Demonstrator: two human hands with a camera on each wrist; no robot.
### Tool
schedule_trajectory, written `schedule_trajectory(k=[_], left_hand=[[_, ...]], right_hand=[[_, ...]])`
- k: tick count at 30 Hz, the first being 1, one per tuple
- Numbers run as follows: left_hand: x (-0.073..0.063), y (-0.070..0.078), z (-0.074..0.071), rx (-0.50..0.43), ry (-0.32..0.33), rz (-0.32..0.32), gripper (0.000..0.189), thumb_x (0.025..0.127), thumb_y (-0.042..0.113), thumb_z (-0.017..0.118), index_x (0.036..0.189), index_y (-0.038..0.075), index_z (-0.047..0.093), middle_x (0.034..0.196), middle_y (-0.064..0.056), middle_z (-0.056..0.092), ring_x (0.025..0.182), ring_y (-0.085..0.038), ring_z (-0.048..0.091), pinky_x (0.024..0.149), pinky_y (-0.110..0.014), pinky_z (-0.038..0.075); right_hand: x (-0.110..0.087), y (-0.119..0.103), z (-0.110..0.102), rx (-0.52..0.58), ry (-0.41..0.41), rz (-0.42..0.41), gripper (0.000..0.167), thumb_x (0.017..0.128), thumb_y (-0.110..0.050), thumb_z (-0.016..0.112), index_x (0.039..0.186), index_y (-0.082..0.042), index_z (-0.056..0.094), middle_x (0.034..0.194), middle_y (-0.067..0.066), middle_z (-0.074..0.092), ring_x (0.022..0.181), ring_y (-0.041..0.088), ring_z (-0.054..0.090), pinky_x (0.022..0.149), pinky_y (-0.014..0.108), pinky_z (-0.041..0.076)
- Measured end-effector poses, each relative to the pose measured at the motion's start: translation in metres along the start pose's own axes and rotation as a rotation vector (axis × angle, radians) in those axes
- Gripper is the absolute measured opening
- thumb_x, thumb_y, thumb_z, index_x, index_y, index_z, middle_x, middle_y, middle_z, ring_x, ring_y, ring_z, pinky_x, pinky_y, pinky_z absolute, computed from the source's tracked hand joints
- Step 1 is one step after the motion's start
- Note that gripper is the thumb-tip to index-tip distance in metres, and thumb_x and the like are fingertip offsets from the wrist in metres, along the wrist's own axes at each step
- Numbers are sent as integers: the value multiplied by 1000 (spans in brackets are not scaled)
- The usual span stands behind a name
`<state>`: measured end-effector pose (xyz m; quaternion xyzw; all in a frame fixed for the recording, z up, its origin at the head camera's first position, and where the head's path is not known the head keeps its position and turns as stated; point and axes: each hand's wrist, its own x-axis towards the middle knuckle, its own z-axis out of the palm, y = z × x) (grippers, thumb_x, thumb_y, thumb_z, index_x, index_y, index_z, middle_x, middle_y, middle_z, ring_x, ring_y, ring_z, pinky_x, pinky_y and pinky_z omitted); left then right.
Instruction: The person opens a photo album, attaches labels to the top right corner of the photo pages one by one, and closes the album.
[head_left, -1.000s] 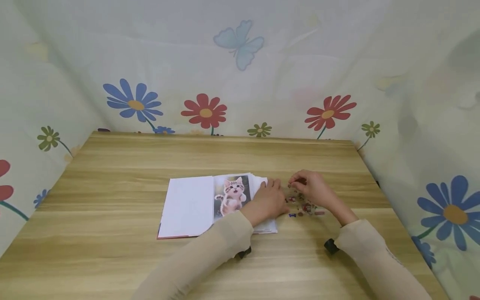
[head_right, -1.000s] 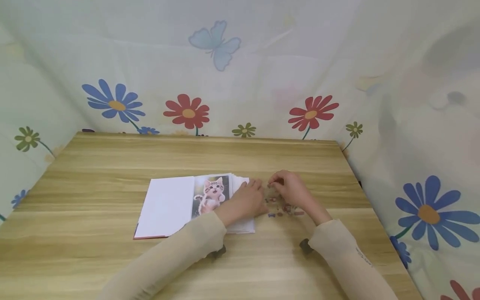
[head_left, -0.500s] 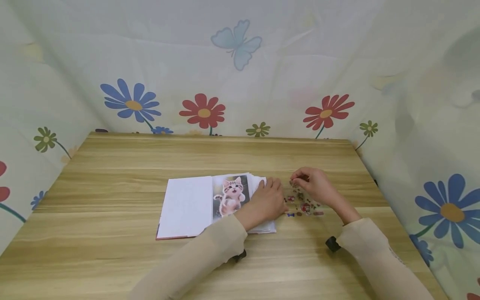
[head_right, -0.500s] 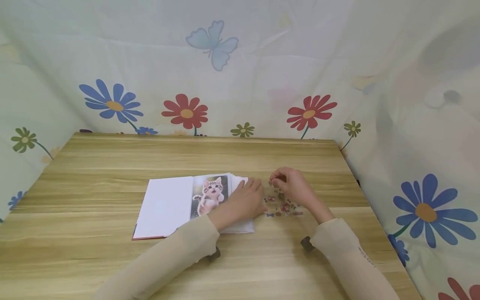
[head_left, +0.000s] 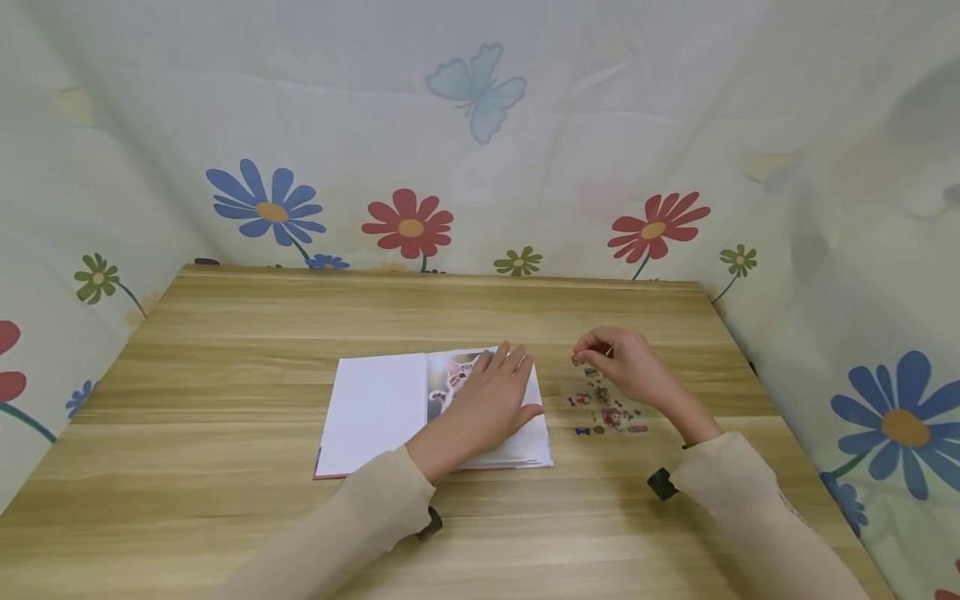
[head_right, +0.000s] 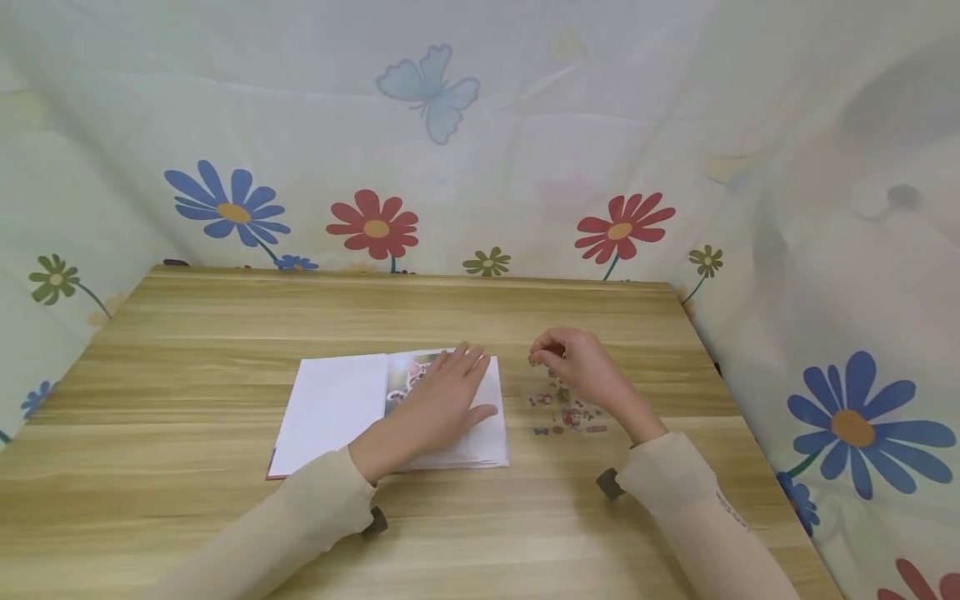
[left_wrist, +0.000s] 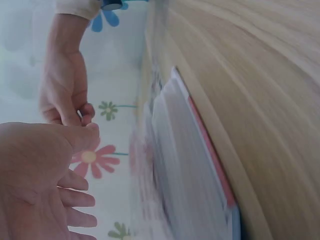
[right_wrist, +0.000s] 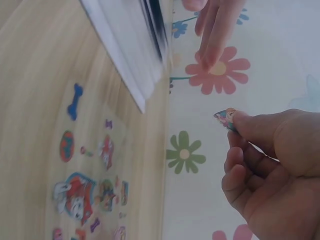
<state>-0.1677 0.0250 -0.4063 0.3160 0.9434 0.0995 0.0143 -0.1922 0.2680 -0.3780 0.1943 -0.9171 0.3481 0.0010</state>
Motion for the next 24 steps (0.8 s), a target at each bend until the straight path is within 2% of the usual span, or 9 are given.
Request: schedule_trajectory(k=[8, 15, 24], left_hand=[[-24, -19, -14, -70, 41, -42, 76, 102, 46, 63, 158, 2, 37, 165, -18, 32, 155, -37, 22, 124, -58, 19], [-39, -34, -12, -63, 85, -69, 73, 101, 44, 65, 156, 1, 42, 163, -20, 35, 153, -40, 26, 122, -61, 21], [-53, -48, -6, -91, 101, -102, 71, 101, 40, 66, 154, -1, 43, 161, -24, 36, 151, -45, 26, 124, -57, 20]], right_hand=[[5, -16, 1, 7, -7, -9, 7, 101, -7, 67, 101, -5, 74, 95, 11, 74, 70, 18, 59, 59, 26, 51], [9, -27, 5, 17, -16, -33, 7, 101, -7, 67, 101, -4, 73, 94, 10, 74, 68, 19, 56, 57, 25, 46], [16, -36, 16, 38, -28, -83, 8, 100, -4, 67, 99, -1, 75, 93, 9, 74, 69, 15, 55, 57, 23, 45]])
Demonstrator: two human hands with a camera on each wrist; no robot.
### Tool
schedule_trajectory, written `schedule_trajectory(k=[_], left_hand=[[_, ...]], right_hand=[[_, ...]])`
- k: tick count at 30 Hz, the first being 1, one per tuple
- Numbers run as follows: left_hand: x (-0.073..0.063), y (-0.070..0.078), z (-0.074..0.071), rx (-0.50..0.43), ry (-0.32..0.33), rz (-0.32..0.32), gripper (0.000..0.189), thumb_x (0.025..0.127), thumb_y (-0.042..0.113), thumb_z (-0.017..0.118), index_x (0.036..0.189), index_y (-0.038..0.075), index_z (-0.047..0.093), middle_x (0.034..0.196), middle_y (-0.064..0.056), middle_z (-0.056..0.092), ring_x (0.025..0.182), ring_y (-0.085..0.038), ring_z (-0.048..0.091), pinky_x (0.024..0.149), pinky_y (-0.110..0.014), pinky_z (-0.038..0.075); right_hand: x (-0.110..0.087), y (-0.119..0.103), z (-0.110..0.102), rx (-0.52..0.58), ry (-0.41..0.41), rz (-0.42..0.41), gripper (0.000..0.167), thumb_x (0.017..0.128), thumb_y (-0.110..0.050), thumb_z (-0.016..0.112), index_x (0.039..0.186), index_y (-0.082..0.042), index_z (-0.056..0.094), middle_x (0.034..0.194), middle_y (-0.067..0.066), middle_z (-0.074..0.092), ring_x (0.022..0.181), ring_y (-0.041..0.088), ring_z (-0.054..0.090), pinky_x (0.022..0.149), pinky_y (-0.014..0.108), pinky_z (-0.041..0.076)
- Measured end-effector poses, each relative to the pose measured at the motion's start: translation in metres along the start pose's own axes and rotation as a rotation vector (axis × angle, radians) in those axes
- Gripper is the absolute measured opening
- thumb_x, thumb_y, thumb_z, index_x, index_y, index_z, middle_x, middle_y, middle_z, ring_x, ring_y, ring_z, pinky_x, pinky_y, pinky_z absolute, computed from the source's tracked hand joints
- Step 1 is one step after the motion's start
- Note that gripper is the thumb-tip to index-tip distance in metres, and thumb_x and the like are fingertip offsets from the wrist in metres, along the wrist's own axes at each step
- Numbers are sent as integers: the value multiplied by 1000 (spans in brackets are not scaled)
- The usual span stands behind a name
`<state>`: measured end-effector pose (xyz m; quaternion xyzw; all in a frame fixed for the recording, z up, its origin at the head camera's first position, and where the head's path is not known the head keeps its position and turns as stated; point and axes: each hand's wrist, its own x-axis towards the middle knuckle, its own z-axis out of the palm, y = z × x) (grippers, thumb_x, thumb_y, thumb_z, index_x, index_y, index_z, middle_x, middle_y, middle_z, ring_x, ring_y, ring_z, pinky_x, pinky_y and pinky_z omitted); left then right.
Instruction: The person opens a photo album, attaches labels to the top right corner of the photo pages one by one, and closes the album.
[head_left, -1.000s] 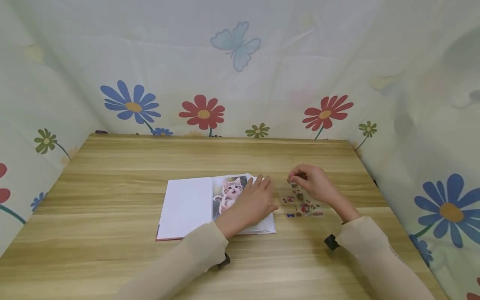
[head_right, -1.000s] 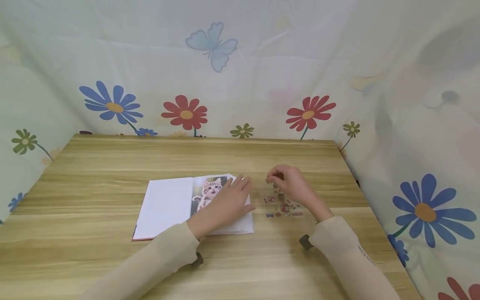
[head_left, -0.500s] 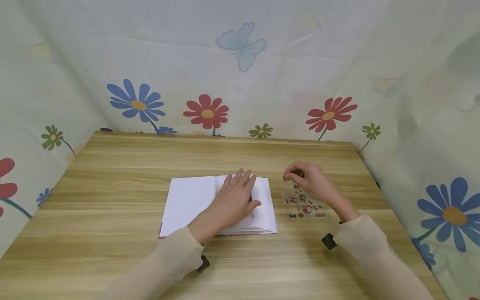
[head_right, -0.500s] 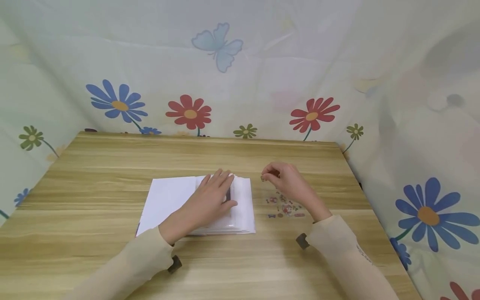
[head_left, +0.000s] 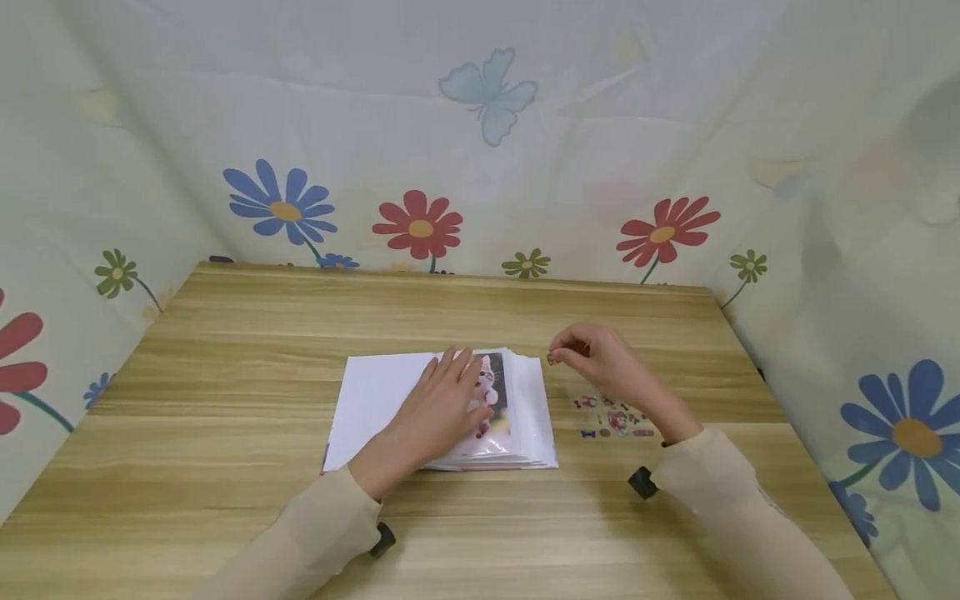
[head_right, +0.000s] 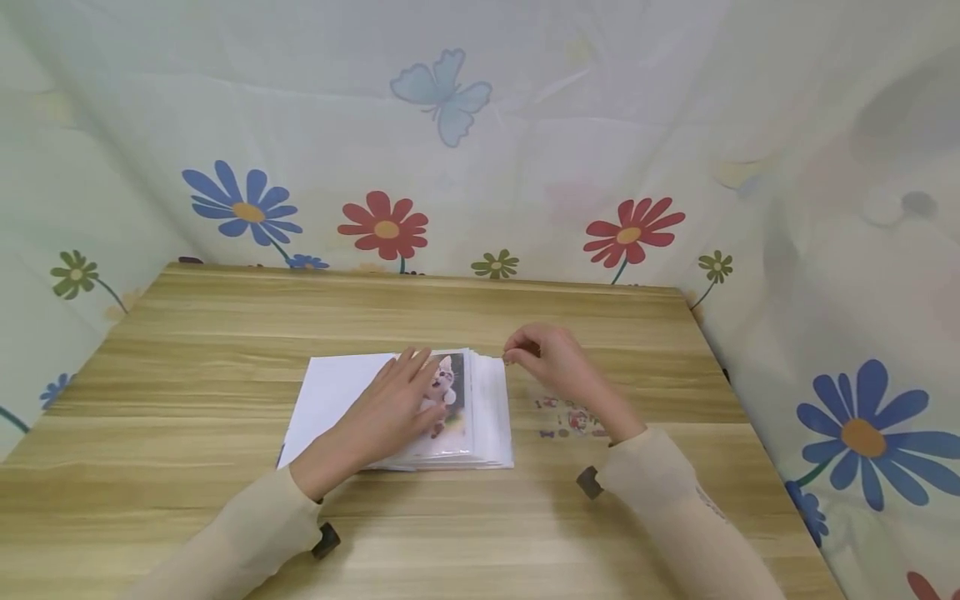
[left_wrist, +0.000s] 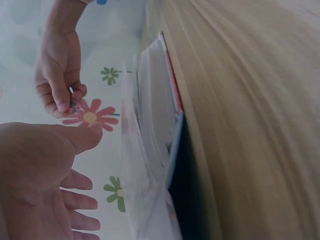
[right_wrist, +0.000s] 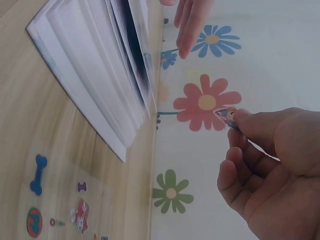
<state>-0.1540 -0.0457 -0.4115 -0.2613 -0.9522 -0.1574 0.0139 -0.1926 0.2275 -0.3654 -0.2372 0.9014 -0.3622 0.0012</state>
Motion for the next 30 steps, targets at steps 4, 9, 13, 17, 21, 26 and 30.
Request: schedule_trajectory(k=[4, 9, 13, 17, 21, 26, 30], left_hand=[[-7, -7, 5, -6, 20, -8, 72, 100, 40, 68, 153, -3, 45, 160, -27, 37, 151, -46, 28, 124, -52, 21], [-12, -15, 13, 2, 83, 31, 71, 99, 40, 69, 147, -8, 49, 154, -32, 42, 147, -49, 33, 123, -50, 25], [-14, -21, 17, 8, 61, 43, 75, 101, 43, 66, 150, -10, 45, 157, -34, 37, 149, -49, 30, 124, -50, 24], [-14, -25, 19, -7, 11, 26, 77, 103, 47, 61, 153, -9, 40, 161, -32, 30, 151, -47, 24, 125, -49, 21], [-13, -26, 20, -25, -28, 14, 77, 105, 47, 56, 154, -9, 38, 163, -31, 27, 152, -47, 21, 125, -49, 21], [-13, -24, 23, -7, -63, 27, 76, 107, 46, 52, 154, -11, 36, 163, -30, 26, 152, -47, 21, 124, -52, 23], [-13, -23, 26, 17, -77, 30, 76, 108, 47, 51, 155, -11, 35, 163, -30, 26, 153, -46, 21, 123, -53, 24]], right_hand=[[4, -3, 7, 15, -13, -8, 7, 100, -2, 67, 98, -2, 74, 93, 9, 74, 71, 15, 57, 59, 23, 47], [8, -4, 14, 34, -35, 0, 7, 100, -4, 67, 98, -5, 74, 94, 9, 74, 72, 17, 58, 60, 24, 48], [12, -5, 21, 43, -63, 11, 7, 100, -7, 68, 99, -6, 74, 94, 4, 73, 76, 20, 61, 63, 26, 52], [19, -4, 27, 47, -86, 11, 7, 101, -8, 68, 99, -6, 75, 94, 2, 73, 78, 19, 62, 65, 27, 52], [26, -4, 33, 42, -103, -10, 8, 101, -7, 67, 100, -5, 75, 94, 2, 72, 79, 16, 61, 67, 27, 53], [35, -3, 39, 41, -135, -44, 9, 101, -6, 66, 98, -5, 74, 92, 2, 72, 81, 19, 63, 68, 27, 53], [44, -2, 42, 35, -168, -73, 10, 103, -6, 64, 98, -5, 73, 91, 2, 72, 84, 25, 66, 73, 30, 54]])
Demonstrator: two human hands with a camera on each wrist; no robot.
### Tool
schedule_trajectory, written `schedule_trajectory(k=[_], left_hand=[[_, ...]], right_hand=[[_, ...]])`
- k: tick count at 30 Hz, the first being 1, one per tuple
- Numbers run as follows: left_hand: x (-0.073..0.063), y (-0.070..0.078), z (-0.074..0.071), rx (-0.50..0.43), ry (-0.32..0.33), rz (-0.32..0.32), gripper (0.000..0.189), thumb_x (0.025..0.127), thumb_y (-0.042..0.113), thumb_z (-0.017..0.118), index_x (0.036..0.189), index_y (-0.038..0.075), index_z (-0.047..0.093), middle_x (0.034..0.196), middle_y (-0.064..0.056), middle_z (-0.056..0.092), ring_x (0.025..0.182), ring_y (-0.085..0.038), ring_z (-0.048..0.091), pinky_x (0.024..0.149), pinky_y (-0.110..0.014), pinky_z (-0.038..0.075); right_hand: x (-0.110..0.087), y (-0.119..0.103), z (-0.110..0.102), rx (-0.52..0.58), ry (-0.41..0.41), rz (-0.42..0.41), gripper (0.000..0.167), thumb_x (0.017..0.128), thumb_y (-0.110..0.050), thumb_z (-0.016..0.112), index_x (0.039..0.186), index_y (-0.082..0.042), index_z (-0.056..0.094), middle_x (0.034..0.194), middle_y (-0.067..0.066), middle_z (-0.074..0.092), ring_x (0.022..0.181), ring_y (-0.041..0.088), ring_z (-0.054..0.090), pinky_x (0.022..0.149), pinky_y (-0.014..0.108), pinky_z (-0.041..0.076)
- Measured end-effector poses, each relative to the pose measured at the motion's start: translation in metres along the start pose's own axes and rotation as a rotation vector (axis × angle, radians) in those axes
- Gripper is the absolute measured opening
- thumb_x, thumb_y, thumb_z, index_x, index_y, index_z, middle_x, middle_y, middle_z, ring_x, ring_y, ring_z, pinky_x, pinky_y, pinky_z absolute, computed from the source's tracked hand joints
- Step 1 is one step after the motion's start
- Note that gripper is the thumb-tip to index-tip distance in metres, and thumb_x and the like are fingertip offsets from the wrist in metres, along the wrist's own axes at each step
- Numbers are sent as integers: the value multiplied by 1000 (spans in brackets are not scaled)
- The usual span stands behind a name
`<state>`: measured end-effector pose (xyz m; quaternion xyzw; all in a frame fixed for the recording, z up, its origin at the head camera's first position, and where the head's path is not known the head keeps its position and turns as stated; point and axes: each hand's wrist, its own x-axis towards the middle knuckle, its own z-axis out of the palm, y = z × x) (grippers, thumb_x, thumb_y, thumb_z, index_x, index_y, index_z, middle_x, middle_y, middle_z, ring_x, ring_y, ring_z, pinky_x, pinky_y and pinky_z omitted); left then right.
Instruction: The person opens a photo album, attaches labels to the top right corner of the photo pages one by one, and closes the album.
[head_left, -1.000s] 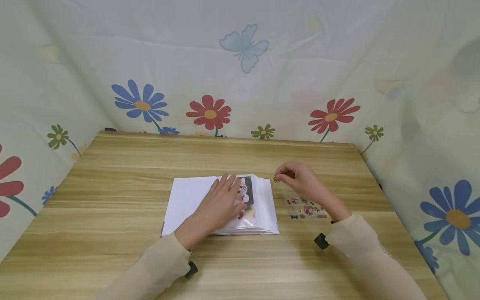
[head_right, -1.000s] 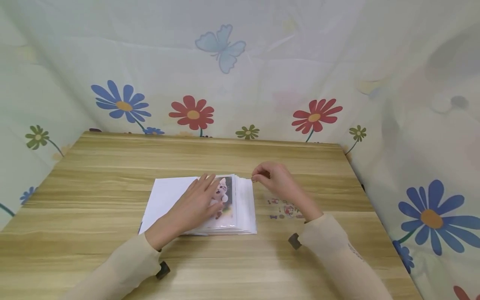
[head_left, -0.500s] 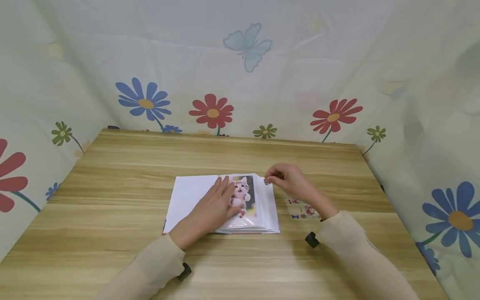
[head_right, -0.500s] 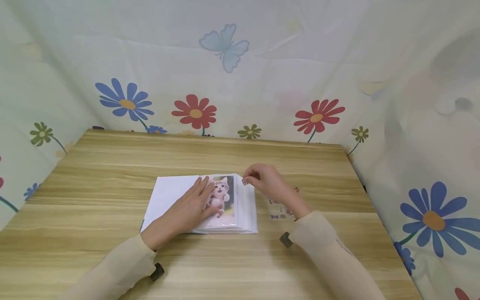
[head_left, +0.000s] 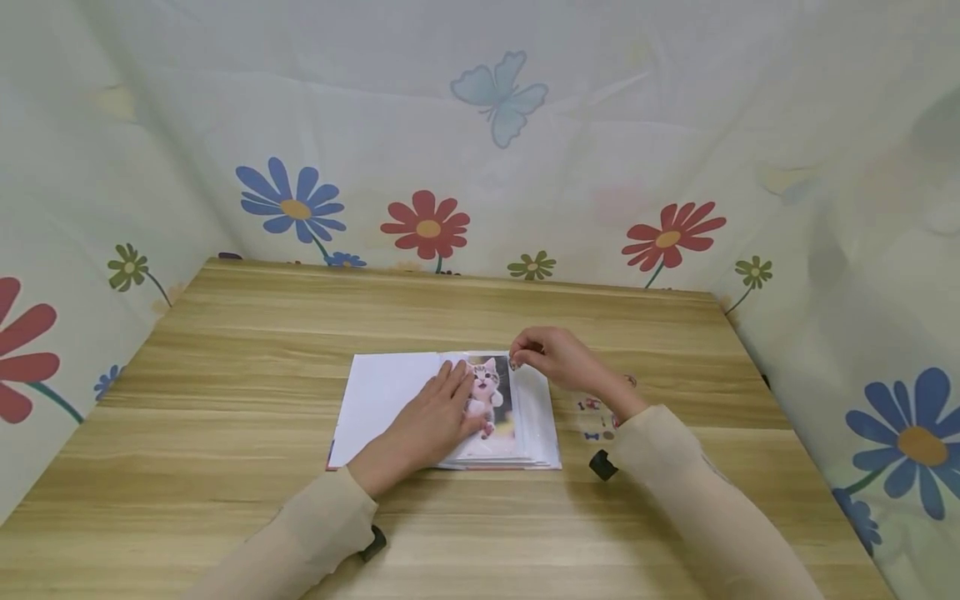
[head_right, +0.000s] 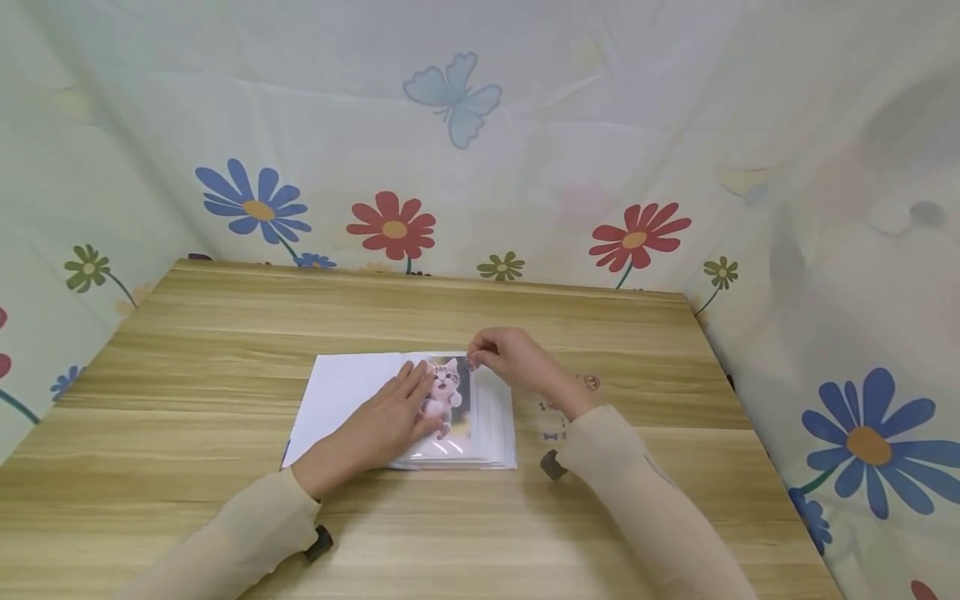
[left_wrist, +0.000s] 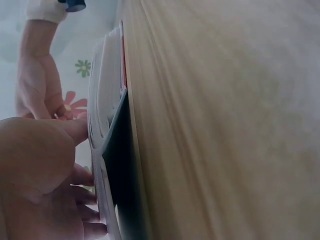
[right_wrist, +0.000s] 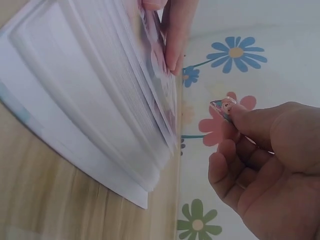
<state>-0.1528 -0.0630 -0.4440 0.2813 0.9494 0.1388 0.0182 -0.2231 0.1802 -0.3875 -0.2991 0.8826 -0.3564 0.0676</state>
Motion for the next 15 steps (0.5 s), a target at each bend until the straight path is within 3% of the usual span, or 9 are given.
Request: schedule_trajectory(k=[5, 15], left_hand=[[0, -1, 1, 9, -31, -6, 81, 106, 51, 50, 156, -10, 32, 165, -29, 23, 153, -46, 19, 123, -54, 24], [2, 2, -4, -14, -90, -42, 83, 106, 52, 49, 158, -8, 29, 167, -27, 18, 155, -44, 13, 123, -55, 21]], right_hand=[[12, 3, 2, 15, -28, -4, 12, 104, -4, 61, 98, -3, 72, 92, 6, 72, 90, 33, 69, 78, 33, 55], [29, 10, 9, 27, -69, 22, 13, 104, -3, 60, 99, 0, 71, 94, 11, 73, 87, 28, 65, 77, 30, 54]])
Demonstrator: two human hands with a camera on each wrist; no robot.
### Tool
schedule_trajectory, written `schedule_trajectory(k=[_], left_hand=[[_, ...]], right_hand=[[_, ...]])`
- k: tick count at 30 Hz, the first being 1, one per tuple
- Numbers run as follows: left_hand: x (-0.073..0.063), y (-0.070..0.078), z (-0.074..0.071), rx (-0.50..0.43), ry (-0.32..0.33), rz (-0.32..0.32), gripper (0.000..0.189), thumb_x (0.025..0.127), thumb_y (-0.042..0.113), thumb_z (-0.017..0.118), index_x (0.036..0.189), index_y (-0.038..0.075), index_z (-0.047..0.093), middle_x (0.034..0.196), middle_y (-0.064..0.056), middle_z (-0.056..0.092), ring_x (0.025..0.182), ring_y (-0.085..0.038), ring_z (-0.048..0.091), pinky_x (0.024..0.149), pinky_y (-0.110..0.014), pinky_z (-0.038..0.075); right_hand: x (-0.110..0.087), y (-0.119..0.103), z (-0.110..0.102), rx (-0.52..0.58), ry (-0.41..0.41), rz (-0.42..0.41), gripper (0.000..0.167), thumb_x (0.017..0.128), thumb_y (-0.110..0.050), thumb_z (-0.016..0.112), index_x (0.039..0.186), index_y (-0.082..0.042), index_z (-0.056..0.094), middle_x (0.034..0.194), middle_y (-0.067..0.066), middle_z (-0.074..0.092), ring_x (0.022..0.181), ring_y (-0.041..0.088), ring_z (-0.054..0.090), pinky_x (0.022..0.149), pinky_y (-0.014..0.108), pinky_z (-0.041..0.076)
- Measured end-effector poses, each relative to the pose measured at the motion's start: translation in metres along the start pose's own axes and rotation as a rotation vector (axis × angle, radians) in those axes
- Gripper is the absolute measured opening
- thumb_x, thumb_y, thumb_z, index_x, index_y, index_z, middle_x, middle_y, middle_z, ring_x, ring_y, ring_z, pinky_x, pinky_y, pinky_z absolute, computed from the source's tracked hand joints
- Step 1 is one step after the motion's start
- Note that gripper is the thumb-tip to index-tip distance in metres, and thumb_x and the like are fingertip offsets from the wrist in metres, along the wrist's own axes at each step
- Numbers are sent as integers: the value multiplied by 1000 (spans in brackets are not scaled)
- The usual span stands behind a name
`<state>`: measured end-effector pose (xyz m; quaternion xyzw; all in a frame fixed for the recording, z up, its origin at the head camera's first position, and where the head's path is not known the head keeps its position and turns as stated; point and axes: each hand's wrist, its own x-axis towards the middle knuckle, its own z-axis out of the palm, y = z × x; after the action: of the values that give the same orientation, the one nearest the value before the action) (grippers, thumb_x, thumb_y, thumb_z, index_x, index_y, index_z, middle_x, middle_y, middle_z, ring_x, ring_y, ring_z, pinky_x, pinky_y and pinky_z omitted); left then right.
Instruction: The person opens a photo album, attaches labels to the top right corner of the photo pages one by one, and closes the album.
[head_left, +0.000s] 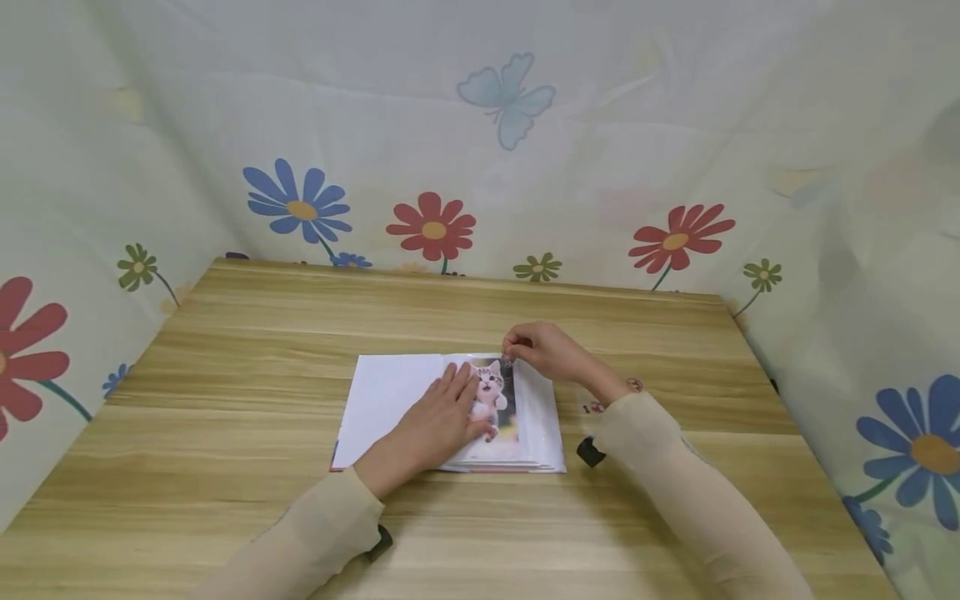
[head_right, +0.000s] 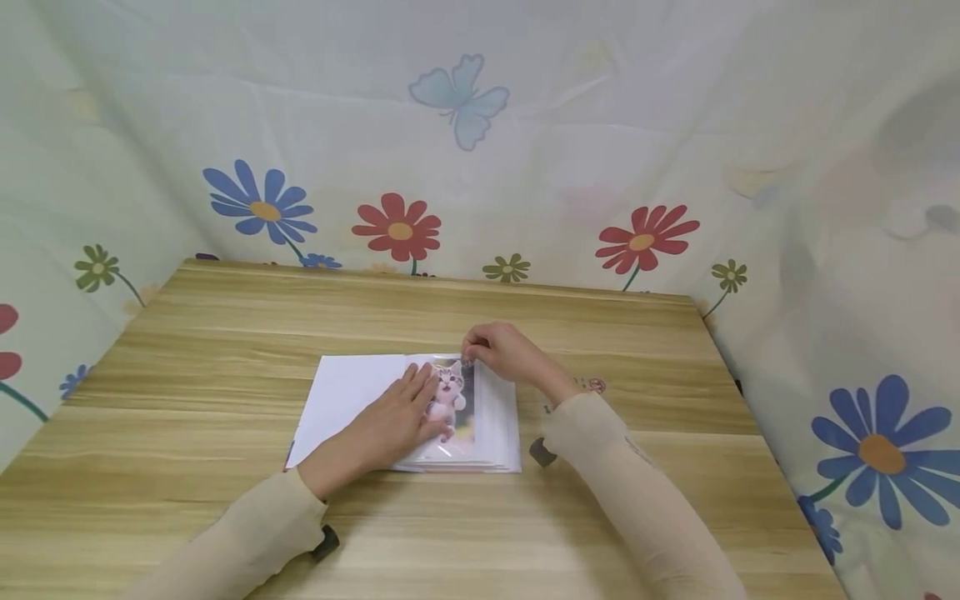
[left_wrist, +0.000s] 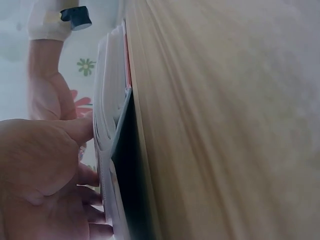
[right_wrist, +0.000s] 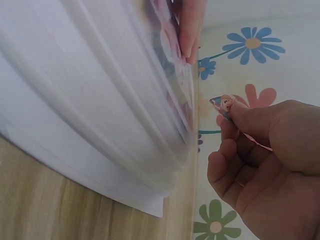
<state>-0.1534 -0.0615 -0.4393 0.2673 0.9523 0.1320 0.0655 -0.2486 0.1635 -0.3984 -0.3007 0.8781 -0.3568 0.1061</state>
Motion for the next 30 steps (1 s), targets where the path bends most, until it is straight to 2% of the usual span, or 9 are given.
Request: schedule_trajectory(k=[10, 22, 30], left_hand=[[0, 2, -2, -16, -7, -10, 84, 105, 53, 52, 158, -8, 30, 166, -28, 19, 155, -44, 14, 124, -55, 21], [0, 2, -2, -9, 1, -8, 84, 104, 54, 52, 158, -7, 30, 166, -28, 20, 154, -44, 15, 124, -54, 22], [1, 2, -1, 2, -10, -14, 83, 105, 53, 52, 158, -8, 30, 167, -27, 19, 155, -44, 14, 124, -54, 22]], right_hand=[[9, 9, 2, -5, -37, 1, 15, 103, 0, 59, 98, 0, 73, 93, 10, 73, 91, 24, 68, 84, 32, 57], [15, 11, 4, -47, -57, 14, 13, 102, -3, 63, 98, -2, 75, 92, 4, 74, 84, 14, 62, 80, 29, 55], [17, 16, 11, -82, -56, 72, 11, 101, -6, 66, 100, -6, 77, 95, 1, 75, 87, 13, 65, 84, 30, 55]])
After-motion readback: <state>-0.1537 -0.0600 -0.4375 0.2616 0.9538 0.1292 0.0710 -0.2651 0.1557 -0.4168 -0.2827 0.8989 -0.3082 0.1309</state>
